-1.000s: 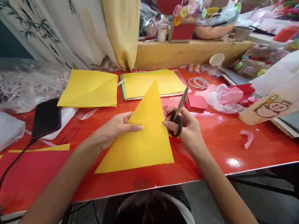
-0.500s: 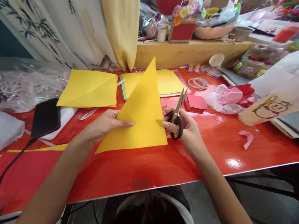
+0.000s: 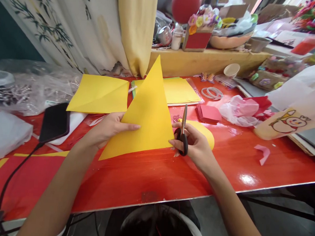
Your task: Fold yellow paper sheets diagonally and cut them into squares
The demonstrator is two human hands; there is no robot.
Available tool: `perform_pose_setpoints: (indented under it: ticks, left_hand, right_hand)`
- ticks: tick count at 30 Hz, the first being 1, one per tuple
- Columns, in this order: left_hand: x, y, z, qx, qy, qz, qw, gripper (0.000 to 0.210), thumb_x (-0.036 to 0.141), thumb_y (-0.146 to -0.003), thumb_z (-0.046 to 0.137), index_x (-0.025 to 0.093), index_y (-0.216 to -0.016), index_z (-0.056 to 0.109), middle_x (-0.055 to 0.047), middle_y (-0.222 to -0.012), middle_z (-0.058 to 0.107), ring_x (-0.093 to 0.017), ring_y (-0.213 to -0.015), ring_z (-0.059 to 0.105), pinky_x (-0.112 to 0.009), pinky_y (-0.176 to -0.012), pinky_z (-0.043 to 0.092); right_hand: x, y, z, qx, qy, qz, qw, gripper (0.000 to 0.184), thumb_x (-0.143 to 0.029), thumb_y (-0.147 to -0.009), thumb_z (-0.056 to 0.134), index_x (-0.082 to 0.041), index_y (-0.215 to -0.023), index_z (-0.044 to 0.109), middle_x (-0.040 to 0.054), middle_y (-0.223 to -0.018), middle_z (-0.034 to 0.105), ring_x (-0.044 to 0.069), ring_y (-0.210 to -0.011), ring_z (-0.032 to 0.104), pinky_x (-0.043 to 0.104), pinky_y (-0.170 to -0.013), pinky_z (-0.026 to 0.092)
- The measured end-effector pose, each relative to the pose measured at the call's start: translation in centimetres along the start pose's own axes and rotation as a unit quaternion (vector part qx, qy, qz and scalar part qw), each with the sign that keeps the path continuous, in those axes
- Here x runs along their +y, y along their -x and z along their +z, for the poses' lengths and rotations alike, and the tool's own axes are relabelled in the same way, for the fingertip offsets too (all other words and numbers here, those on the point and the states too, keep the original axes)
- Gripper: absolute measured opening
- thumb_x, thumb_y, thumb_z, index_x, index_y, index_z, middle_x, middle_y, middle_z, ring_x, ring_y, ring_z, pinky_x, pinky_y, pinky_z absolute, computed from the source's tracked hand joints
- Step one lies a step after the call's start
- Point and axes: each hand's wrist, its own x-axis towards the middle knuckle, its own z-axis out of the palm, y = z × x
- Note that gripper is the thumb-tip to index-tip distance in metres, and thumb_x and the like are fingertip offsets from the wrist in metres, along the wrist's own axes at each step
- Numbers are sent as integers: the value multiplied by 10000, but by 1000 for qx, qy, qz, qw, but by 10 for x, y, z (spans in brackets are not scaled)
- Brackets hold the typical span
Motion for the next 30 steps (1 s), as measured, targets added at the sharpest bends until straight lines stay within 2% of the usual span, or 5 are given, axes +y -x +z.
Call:
perform_pose_setpoints:
  ticks: [6, 10, 17, 22, 30]
  left_hand:
    - [4, 0, -6, -12, 2, 60, 998, 359, 252, -650, 786, 198, -991, 686, -50, -1014, 716, -200, -892, 683, -225, -719, 570]
    - [1, -1, -5, -10, 15, 55, 998, 425, 276, -621, 801, 194, -1018, 672, -67, -1037, 707, -232, -887, 682, -304, -741, 576]
    - [-3, -3, -6, 16, 6, 71, 997, 397, 303, -577, 825, 183, -934, 700, -60, -972, 720, -230, -844, 682, -309, -725, 567]
    - [-1, -2, -5, 46, 13, 82, 996, 405, 291, -585, 822, 189, -956, 694, -47, -954, 723, -209, -822, 682, -279, -701, 563]
    - [2, 1, -1, 85, 11, 148, 985, 397, 315, -619, 796, 180, -975, 683, -45, -994, 714, -218, -862, 672, -287, -734, 558]
  right_hand:
    - [0, 2, 0, -19, 26, 6, 999, 407, -252, -700, 734, -227, -1074, 578, -51, -706, 490, 69, -554, 557, 190, -463, 547]
    - [-1, 3, 1, -33, 39, 20, 999, 380, -275, -700, 737, -218, -1046, 591, -54, -688, 477, 63, -528, 547, 184, -456, 532]
    - [-2, 1, 2, -37, 31, 11, 999, 390, -272, -710, 736, -232, -1070, 592, -33, -731, 505, 82, -625, 537, 191, -499, 529]
    - [-2, 2, -4, -46, 18, -16, 999, 364, -367, -780, 662, -207, -1098, 591, 0, -748, 569, 99, -610, 556, 194, -458, 490]
    - [-4, 6, -4, -78, 79, 32, 993, 461, -475, -749, 654, -157, -1078, 603, 12, -698, 578, 104, -534, 546, 208, -419, 443]
